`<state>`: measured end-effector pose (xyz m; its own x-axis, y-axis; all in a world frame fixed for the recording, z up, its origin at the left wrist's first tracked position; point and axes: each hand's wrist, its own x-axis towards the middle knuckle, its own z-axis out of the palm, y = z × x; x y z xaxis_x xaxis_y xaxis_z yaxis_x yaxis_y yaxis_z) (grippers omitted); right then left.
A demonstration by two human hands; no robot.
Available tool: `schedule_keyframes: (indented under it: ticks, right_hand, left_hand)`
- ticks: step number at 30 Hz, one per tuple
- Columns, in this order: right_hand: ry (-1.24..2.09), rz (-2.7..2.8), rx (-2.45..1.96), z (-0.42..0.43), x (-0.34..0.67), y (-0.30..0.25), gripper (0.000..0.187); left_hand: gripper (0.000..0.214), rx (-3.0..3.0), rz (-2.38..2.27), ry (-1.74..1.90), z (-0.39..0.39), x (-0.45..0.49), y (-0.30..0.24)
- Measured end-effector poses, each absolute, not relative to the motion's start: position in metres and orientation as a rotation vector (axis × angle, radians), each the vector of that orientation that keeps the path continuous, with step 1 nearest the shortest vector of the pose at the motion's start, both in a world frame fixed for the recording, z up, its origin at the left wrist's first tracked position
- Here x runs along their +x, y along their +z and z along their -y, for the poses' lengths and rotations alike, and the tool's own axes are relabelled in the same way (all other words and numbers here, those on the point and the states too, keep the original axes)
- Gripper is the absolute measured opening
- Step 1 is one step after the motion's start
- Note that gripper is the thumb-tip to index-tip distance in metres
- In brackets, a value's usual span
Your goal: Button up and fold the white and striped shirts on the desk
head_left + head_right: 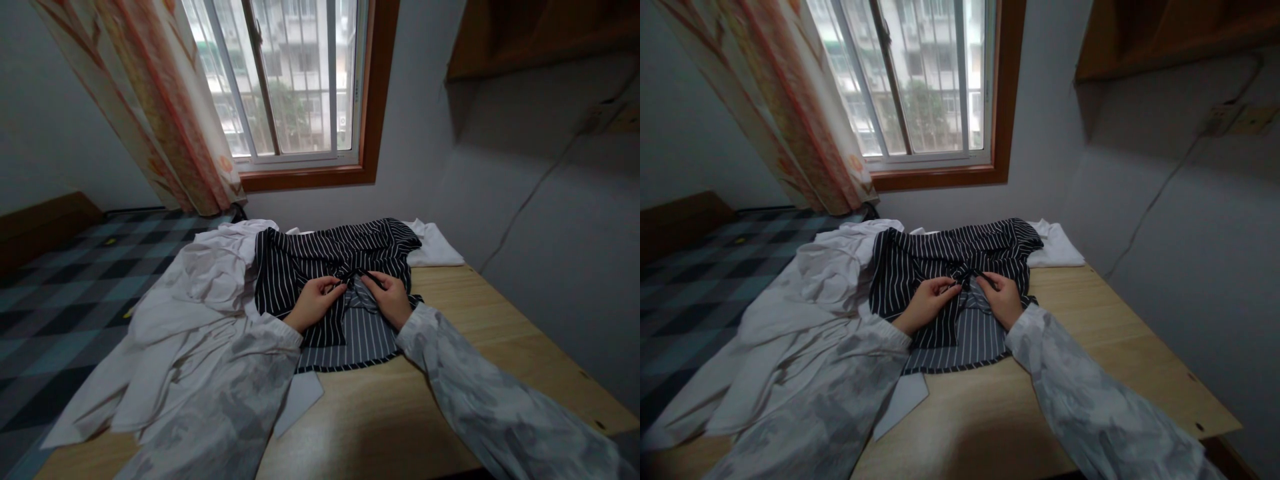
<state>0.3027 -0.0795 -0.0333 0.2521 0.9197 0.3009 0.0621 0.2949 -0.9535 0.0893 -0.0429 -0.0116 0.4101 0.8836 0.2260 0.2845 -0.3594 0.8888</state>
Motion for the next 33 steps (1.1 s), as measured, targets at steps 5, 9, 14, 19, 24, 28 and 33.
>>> schedule_keyframes:
  ticks: [5, 9, 14, 19, 24, 28, 33]
  right_hand:
    - [0.792, 1.151, -1.105, 0.079, 0.304, -0.032, 0.048]
    - [0.777, 1.193, -1.123, 0.084, 0.301, -0.029, 0.037]
    - [0.585, 1.343, -1.164, 0.091, 0.297, -0.029, 0.037]
    - [0.378, 1.468, -1.209, 0.095, 0.296, -0.026, 0.035]
    - [0.308, 1.53, -1.191, 0.099, 0.295, -0.024, 0.028]
    - [0.196, 1.613, -1.236, 0.102, 0.295, -0.024, 0.024]
    - [0.04, 1.754, -1.234, 0.106, 0.295, -0.025, 0.026]
  left_hand:
    - [0.035, 1.845, -0.975, 0.943, 0.043, 0.089, -0.012]
    - [0.034, 1.854, -0.957, 0.957, 0.043, 0.089, -0.012]
    - [0.036, 1.863, -0.941, 0.962, 0.046, 0.09, -0.012]
    - [0.036, 1.926, -0.951, 0.957, 0.051, 0.092, -0.01]
    - [0.033, 1.997, -0.936, 0.963, 0.053, 0.091, -0.008]
    - [0.031, 2.033, -0.906, 0.962, 0.054, 0.09, -0.009]
    - [0.031, 2.008, -0.867, 0.968, 0.055, 0.09, -0.008]
